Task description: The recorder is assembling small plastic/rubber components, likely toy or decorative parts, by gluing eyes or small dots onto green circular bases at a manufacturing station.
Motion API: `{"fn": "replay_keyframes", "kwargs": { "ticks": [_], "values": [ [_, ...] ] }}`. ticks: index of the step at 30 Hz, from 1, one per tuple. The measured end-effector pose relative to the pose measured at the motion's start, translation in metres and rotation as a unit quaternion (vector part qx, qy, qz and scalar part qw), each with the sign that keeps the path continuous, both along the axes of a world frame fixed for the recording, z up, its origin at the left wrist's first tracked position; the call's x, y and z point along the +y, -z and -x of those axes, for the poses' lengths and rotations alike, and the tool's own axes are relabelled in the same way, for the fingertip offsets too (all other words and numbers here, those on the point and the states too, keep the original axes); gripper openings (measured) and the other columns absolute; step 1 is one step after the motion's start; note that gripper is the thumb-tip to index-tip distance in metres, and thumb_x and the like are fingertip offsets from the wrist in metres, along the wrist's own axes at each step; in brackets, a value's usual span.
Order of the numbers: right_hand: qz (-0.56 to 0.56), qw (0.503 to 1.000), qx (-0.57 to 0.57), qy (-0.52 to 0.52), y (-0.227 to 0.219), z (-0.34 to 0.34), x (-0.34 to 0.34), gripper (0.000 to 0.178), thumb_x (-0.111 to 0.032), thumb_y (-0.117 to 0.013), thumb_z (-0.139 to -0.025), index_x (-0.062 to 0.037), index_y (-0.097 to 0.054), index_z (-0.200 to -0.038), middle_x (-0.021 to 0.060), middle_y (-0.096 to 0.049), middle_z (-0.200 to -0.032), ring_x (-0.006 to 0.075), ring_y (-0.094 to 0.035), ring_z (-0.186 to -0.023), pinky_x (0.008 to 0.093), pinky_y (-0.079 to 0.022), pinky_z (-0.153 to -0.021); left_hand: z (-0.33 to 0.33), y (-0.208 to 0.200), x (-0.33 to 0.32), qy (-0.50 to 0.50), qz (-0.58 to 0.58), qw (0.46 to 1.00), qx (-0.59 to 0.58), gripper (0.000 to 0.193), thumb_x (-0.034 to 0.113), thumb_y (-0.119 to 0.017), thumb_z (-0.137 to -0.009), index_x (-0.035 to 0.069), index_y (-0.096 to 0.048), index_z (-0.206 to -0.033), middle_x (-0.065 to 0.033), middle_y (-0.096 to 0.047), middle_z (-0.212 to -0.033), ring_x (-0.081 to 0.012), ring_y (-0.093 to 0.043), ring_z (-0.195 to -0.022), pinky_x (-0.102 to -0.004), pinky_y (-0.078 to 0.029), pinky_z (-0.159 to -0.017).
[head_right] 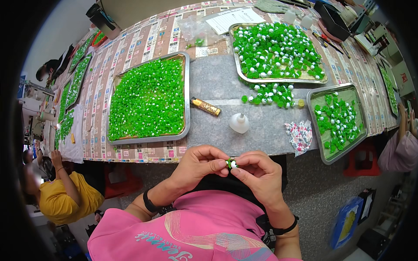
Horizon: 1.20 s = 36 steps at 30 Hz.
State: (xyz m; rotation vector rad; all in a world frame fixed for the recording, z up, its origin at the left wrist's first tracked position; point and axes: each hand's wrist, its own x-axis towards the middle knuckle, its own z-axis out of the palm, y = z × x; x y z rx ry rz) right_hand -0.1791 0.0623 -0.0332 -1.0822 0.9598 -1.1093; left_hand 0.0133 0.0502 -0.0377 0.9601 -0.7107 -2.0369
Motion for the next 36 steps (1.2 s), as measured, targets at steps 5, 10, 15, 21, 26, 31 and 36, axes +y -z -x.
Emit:
{"fn": "replay_keyframes", "kwargs": {
  "ticks": [5, 10, 15, 21, 26, 31, 36],
  "values": [
    [0.004, 1.0, 0.009, -0.001, -0.002, 0.0, 0.0, 0.019, 0.01, -0.067, -0.075, 0.004, -0.063, -0.093, 0.0104, -0.058, -0.1, 0.0166, -0.062, -0.091, 0.0269, -0.054, -0.08, 0.0, -0.002, 0.0, 0.004, 0.018, 1.0, -0.006, 0.017, 0.007, -0.063, -0.086, -0.003, -0.062, -0.1, -0.0097, -0.066, -0.09, -0.0131, -0.064, -0.078, -0.0249, -0.055, -0.073],
    [0.014, 0.999, 0.037, 0.003, -0.004, 0.002, 0.001, 0.019, 0.009, -0.068, -0.075, 0.0038, -0.065, -0.093, 0.011, -0.059, -0.1, 0.0172, -0.063, -0.09, 0.0269, -0.054, -0.079, -0.001, -0.001, 0.0, 0.001, 0.048, 0.999, -0.02, 0.016, 0.004, -0.062, -0.086, -0.004, -0.062, -0.1, -0.011, -0.065, -0.092, -0.0148, -0.065, -0.08, -0.026, -0.055, -0.074],
    [0.019, 0.998, 0.066, 0.003, -0.006, 0.005, 0.0, 0.019, 0.009, -0.069, -0.074, 0.0029, -0.066, -0.092, 0.0109, -0.061, -0.098, 0.0163, -0.063, -0.088, 0.0254, -0.054, -0.077, -0.001, -0.001, -0.001, 0.005, 0.063, 0.997, -0.037, 0.014, 0.001, -0.064, -0.084, -0.004, -0.063, -0.097, -0.012, -0.065, -0.093, -0.0157, -0.065, -0.082, -0.0263, -0.055, -0.074],
    [0.015, 0.996, 0.084, 0.008, -0.004, 0.007, -0.001, 0.019, 0.01, -0.07, -0.071, 0.0015, -0.068, -0.088, 0.0101, -0.063, -0.091, 0.0156, -0.063, -0.084, 0.0245, -0.053, -0.074, 0.0, -0.002, -0.001, 0.02, 0.066, 0.995, -0.065, 0.011, -0.002, -0.064, -0.083, -0.004, -0.064, -0.094, -0.0115, -0.065, -0.091, -0.0159, -0.065, -0.081, -0.0256, -0.055, -0.073],
    [0.015, 0.995, 0.094, 0.006, 0.001, 0.01, -0.001, 0.019, 0.012, -0.071, -0.069, 0.001, -0.069, -0.084, 0.0095, -0.064, -0.087, 0.015, -0.063, -0.081, 0.0242, -0.053, -0.072, 0.001, -0.002, -0.002, 0.034, 0.08, 0.994, -0.062, 0.01, -0.002, -0.062, -0.084, -0.004, -0.064, -0.093, -0.0089, -0.066, -0.087, -0.0126, -0.065, -0.08, -0.0226, -0.054, -0.071],
    [0.013, 0.997, 0.081, 0.012, -0.002, 0.006, 0.0, 0.018, 0.014, -0.069, -0.069, 0.0016, -0.069, -0.082, 0.0095, -0.063, -0.083, 0.0153, -0.064, -0.078, 0.0242, -0.054, -0.069, 0.004, 0.004, 0.0, 0.022, 0.136, 0.987, -0.079, 0.008, -0.003, -0.062, -0.083, -0.003, -0.064, -0.091, -0.0076, -0.065, -0.084, -0.0123, -0.064, -0.079, -0.0224, -0.055, -0.07],
    [0.028, 0.995, 0.091, 0.023, 0.001, 0.005, 0.002, 0.017, 0.013, -0.068, -0.07, 0.0018, -0.069, -0.083, 0.0097, -0.063, -0.083, 0.0156, -0.064, -0.075, 0.024, -0.054, -0.067, 0.005, 0.004, 0.0, 0.024, 0.096, 0.993, -0.069, 0.007, -0.006, -0.063, -0.082, -0.004, -0.064, -0.089, -0.0105, -0.061, -0.087, -0.0159, -0.065, -0.079, -0.0252, -0.055, -0.071]
  ]
}}
